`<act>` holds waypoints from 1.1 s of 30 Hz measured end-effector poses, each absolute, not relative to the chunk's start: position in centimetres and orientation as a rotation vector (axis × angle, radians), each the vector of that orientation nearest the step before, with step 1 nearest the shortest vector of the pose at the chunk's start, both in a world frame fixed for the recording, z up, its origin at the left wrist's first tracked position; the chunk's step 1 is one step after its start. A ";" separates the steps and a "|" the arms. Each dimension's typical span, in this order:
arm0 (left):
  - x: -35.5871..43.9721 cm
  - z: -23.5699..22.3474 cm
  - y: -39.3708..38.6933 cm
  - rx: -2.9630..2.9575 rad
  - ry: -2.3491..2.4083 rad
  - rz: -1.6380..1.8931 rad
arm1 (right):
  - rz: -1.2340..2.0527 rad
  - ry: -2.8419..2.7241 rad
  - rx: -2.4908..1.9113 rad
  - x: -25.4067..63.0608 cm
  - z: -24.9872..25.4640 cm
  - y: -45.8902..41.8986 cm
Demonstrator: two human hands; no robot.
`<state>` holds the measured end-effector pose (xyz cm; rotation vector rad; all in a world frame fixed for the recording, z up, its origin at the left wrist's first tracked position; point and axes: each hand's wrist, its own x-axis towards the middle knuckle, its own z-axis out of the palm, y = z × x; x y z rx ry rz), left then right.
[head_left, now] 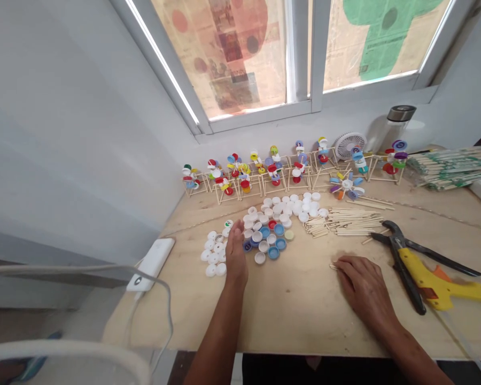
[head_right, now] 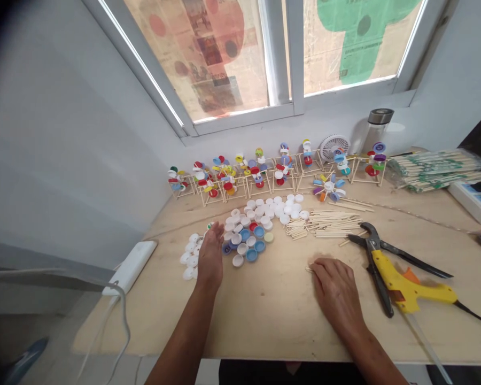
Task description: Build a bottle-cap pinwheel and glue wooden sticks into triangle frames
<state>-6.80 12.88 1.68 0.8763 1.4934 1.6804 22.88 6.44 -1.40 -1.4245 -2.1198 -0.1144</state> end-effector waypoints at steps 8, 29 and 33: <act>-7.3 0.7 13.0 0.869 1.524 1.654 | -0.110 -2.126 -1.418 22.8 -1.1 6.3; -7.4 1.4 15.7 0.978 1.567 1.594 | -0.063 -2.329 -1.291 19.5 -0.6 9.4; -8.2 1.4 18.4 1.002 1.570 1.615 | -0.019 -2.360 -1.219 16.4 -0.6 11.2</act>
